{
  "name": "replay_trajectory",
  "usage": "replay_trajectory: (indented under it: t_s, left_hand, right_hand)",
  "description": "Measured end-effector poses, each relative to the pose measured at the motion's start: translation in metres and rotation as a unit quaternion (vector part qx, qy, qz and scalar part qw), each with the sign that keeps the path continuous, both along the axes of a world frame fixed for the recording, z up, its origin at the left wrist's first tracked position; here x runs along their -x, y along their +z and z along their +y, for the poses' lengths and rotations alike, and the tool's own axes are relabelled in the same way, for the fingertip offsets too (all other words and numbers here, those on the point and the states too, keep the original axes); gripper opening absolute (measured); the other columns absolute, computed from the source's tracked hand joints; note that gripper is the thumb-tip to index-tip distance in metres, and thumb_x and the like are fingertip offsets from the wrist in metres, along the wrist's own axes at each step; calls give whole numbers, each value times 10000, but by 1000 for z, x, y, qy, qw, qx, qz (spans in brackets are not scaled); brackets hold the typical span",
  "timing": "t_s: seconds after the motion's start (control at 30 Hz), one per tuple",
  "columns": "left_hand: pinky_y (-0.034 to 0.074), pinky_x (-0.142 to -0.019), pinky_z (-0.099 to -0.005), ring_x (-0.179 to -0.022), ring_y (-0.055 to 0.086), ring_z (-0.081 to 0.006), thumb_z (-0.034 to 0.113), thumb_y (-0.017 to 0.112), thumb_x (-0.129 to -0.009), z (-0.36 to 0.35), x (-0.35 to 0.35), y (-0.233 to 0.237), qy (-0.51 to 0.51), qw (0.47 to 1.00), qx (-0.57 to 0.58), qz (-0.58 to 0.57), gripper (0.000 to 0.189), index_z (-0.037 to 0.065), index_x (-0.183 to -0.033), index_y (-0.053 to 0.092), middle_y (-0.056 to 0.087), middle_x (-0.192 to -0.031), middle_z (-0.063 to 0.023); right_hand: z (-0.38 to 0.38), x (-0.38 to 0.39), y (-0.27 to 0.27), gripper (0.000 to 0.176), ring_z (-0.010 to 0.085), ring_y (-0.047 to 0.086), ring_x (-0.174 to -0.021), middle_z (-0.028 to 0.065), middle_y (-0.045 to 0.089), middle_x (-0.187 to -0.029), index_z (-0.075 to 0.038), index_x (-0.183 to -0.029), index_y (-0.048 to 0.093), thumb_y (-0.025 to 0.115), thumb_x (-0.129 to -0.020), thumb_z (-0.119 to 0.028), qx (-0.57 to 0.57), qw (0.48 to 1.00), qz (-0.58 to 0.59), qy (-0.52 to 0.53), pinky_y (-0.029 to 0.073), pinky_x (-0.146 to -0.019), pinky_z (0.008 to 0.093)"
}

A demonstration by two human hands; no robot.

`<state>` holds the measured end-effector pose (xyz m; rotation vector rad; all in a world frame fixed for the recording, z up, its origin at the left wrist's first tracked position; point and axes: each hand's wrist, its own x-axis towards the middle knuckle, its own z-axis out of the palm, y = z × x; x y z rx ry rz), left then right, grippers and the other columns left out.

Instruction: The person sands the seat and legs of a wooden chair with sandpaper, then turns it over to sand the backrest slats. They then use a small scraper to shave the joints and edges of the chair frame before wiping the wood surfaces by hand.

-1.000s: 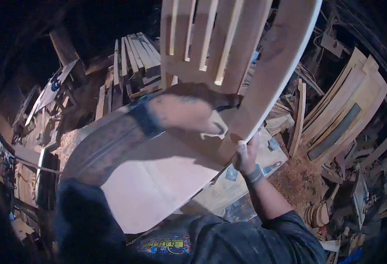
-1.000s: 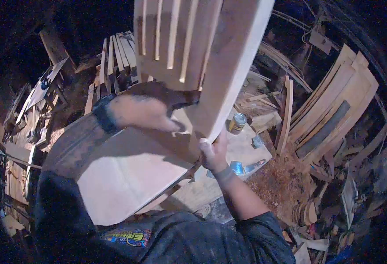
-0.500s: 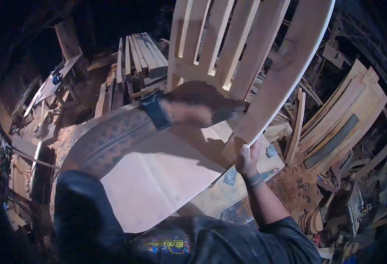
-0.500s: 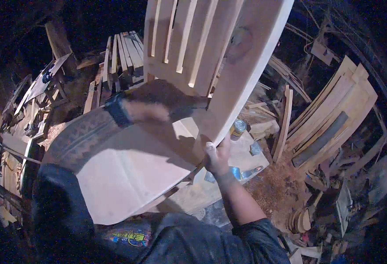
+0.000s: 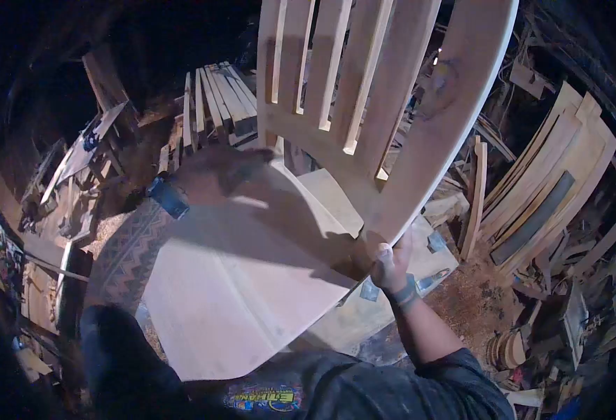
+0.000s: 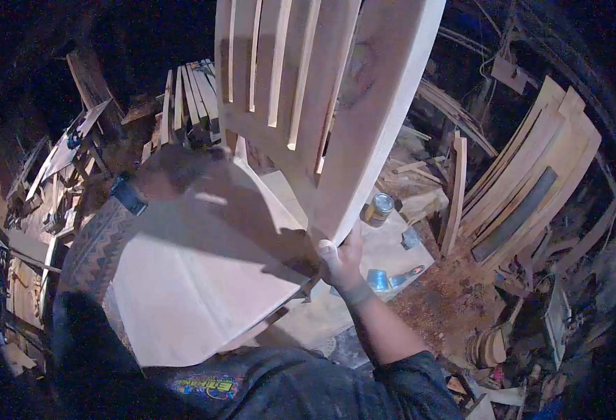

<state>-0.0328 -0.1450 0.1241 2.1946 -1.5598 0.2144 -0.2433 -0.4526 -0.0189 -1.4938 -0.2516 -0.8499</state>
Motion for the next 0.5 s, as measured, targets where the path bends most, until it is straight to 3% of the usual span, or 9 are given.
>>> replay_trajectory:
  t_s: [0.07,0.13,0.33,0.43,0.5]
  left_hand:
    - [555,-917,-464,-1063,707,-330,273,543,-1062,-2,5,2,-19,993,108,-49,462,199,-1518,538,711,-1217,-173]
    - [557,-908,-464,-1049,709,-329,273,537,-1070,-26,33,17,39,989,73,-120,457,176,-1516,538,721,-1193,-157]
    - [587,-824,-492,-976,729,-354,353,504,-1093,-100,34,2,-23,989,59,-132,416,237,-1489,561,743,-1101,-158]
    - [596,-778,-504,-907,743,-358,392,488,-1094,-110,25,-3,-52,978,121,-161,386,281,-1448,594,752,-979,-151]
    - [595,-775,-505,-886,745,-359,415,480,-1092,-102,33,3,-3,981,54,-188,379,277,-1418,616,754,-947,-149]
  right_hand:
    - [5,2,1,868,238,592,-1179,142,574,-1289,34,-1426,406,726,-901,-580,-17,1000,1,9,488,-1023,405]
    - [2,4,-1,833,235,598,-1169,142,584,-1270,33,-1407,422,718,-910,-566,-8,1000,19,19,490,-1015,403]
    - [6,5,12,772,227,624,-1075,131,612,-1198,37,-1350,455,698,-930,-563,13,1000,18,-20,518,-942,400]
    - [8,3,12,810,221,633,-1037,125,620,-1171,38,-1340,460,694,-923,-617,14,999,4,-29,529,-910,389]
    - [0,2,5,838,215,637,-1024,121,625,-1158,35,-1336,463,695,-915,-651,25,1000,7,-15,534,-891,379]
